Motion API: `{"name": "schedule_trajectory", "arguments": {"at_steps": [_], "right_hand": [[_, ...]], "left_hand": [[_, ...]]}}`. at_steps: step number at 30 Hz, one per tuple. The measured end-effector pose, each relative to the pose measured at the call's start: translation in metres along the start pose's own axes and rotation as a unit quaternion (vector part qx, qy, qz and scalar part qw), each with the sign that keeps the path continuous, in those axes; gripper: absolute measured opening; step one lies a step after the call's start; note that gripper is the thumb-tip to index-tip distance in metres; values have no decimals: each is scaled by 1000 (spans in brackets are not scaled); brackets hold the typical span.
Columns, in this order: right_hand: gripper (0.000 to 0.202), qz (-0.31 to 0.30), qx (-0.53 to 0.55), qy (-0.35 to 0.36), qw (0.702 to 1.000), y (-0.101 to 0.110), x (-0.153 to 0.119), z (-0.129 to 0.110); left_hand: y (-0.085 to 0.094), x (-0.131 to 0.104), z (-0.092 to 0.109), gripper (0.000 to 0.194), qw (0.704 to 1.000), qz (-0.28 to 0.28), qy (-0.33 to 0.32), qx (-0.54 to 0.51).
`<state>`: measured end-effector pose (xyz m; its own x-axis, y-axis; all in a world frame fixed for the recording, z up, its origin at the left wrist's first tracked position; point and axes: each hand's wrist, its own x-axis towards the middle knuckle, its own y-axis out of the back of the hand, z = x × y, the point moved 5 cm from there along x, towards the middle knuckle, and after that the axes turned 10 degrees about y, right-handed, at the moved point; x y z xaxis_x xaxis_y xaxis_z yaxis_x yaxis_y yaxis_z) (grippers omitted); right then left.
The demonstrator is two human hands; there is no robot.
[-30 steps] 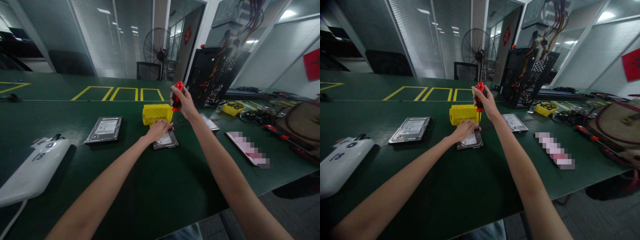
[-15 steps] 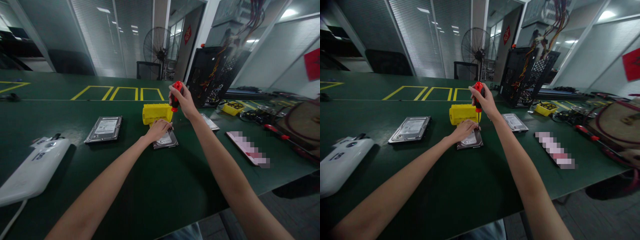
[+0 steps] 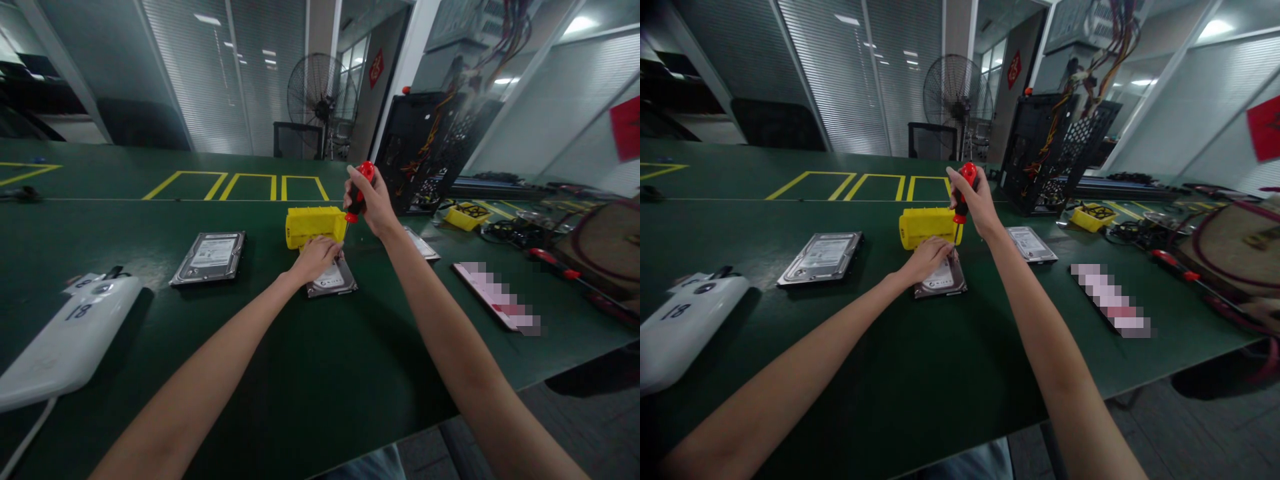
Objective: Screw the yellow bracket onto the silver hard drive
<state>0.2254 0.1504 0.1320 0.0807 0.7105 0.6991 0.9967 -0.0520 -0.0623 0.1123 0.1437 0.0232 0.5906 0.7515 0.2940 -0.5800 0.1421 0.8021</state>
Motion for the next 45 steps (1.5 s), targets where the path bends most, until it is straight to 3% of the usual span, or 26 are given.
{"name": "schedule_trajectory", "arguments": {"at_steps": [18, 45], "right_hand": [[40, 43, -18, 23, 999, 10, 2, 3], [47, 23, -11, 18, 1000, 10, 3, 9]], "left_hand": [[-3, -1, 0, 50, 998, -10, -21, 58], [1, -3, 6, 50, 997, -25, -7, 71]]}}
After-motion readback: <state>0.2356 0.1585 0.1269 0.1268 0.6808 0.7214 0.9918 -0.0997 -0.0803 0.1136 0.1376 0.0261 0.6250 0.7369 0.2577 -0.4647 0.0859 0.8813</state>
